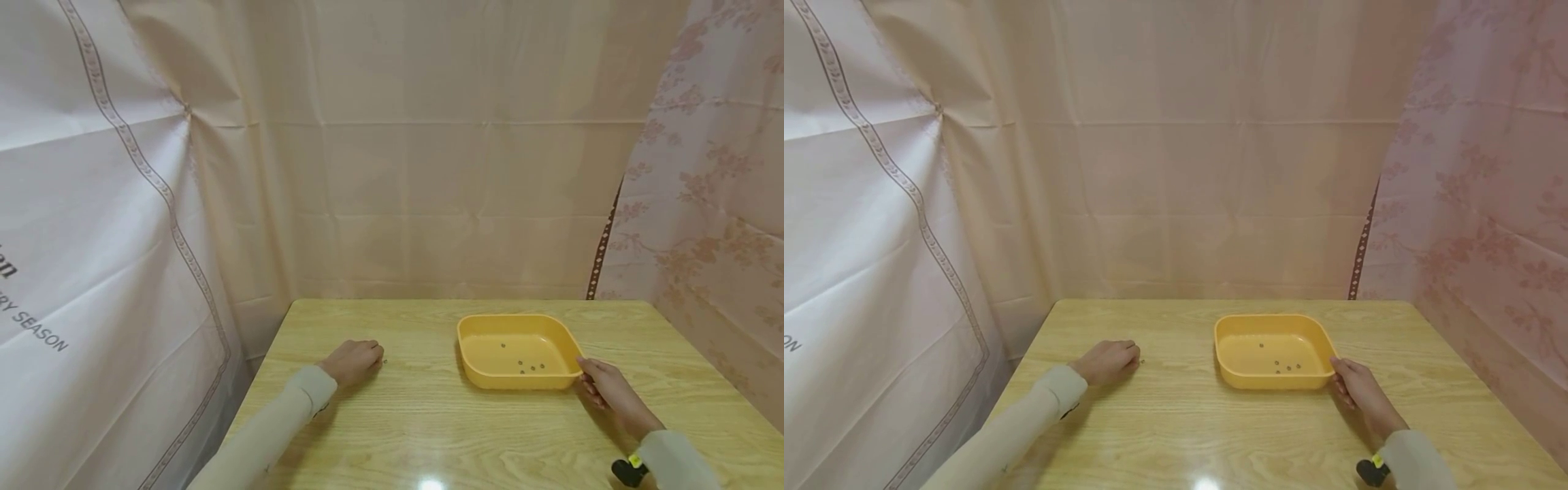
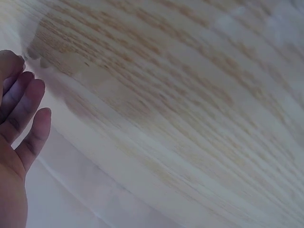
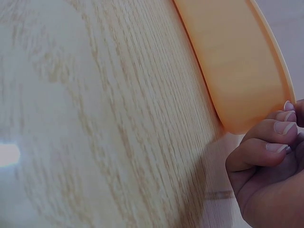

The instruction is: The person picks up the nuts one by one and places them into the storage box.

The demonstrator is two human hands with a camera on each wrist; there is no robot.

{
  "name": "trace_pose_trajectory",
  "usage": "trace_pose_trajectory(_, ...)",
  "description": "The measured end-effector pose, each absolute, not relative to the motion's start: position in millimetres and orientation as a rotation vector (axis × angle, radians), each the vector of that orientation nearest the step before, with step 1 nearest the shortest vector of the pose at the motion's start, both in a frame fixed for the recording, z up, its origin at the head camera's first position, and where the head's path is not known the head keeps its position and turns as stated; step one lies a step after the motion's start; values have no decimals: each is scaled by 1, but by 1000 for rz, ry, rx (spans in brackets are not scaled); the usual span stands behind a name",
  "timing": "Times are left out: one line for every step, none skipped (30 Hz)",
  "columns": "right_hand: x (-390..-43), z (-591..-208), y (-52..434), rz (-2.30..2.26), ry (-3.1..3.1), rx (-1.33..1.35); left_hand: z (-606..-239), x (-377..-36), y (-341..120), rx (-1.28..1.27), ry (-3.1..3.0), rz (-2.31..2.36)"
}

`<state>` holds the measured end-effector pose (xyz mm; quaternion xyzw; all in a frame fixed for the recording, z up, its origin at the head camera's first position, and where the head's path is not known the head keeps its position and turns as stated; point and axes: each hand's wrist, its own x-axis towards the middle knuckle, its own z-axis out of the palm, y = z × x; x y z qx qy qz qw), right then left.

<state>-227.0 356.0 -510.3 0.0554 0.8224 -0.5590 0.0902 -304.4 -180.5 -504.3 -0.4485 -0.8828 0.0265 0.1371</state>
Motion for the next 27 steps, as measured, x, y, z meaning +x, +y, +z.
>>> trace_pose_trajectory(-227, -510, 356, -1661, 2446, 162, -505, -305, -180, -1294, -2555, 75)
trace_pose_trajectory(-227, -510, 356, -1659, 2447, 160, -505, -306, -180, -1291, -2557, 71)
trace_pose_trajectory(-227, -511, 356, -1657, 2448, 159, -505, -306, -180, -1288, -2563, 64)
trace_pose_trajectory(-227, -511, 356, -1658, 2450, 159, -505, -307, -180, -1287, -2565, 58)
trace_pose_trajectory(-227, -511, 356, -1659, 2451, 157, -504, -307, -180, -1288, -2567, 49)
trace_pose_trajectory(-227, -511, 356, -1659, 2452, 155, -504, -307, -180, -1290, -2566, 38)
trace_pose_trajectory(-227, -511, 356, -1656, 2453, 152, -504, -308, -180, -1292, -2563, 31)
trace_pose_trajectory(-227, -511, 356, -1655, 2453, 154, -503, -308, -180, -1297, -2562, 21)
trace_pose_trajectory(-227, -511, 356, -1655, 2454, 155, -503, -309, -179, -1301, -2562, 14)
trace_pose_trajectory(-227, -511, 356, -1655, 2454, 156, -503, -309, -179, -1304, -2564, 10)
trace_pose_trajectory(-227, -510, 356, -1651, 2455, 155, -502, -310, -178, -1306, -2568, 8)
trace_pose_trajectory(-227, -510, 356, -1646, 2457, 154, -502, -310, -178, -1309, -2572, 7)
trace_pose_trajectory(-227, -510, 356, -1644, 2458, 154, -501, -310, -177, -1312, -2579, 10)
trace_pose_trajectory(-227, -510, 356, -1644, 2459, 155, -500, -310, -177, -1315, -2586, 9)
trace_pose_trajectory(-227, -510, 356, -1644, 2460, 156, -499, -310, -176, -1318, -2585, 6)
trace_pose_trajectory(-227, -510, 356, -1644, 2460, 157, -499, -310, -176, -1321, -2587, 5)
trace_pose_trajectory(-227, -510, 356, -1644, 2460, 157, -498, -310, -175, -1326, -2580, 9)
trace_pose_trajectory(-227, -510, 356, -1645, 2459, 157, -497, -310, -174, -1333, -2573, 7)
trace_pose_trajectory(-227, -510, 356, -1649, 2458, 158, -496, -310, -173, -1338, -2561, 5)
trace_pose_trajectory(-228, -510, 356, -1652, 2455, 159, -495, -309, -172, -1343, -2547, 3)
trace_pose_trajectory(-228, -510, 356, -1655, 2456, 159, -494, -309, -171, -1348, -2535, -1)
trace_pose_trajectory(-228, -510, 356, -1660, 2453, 160, -493, -309, -170, -1352, -2530, 0)
trace_pose_trajectory(-228, -510, 356, -1665, 2450, 160, -492, -309, -169, -1358, -2522, 0)
trace_pose_trajectory(-228, -510, 356, -1670, 2447, 161, -492, -309, -168, -1362, -2519, 0)
trace_pose_trajectory(-228, -510, 356, -1676, 2444, 164, -491, -309, -166, -1361, -2522, 3)
trace_pose_trajectory(-228, -510, 356, -1679, 2444, 165, -490, -310, -164, -1357, -2530, 8)
trace_pose_trajectory(-228, -511, 356, -1680, 2446, 166, -490, -311, -163, -1352, -2535, 21)
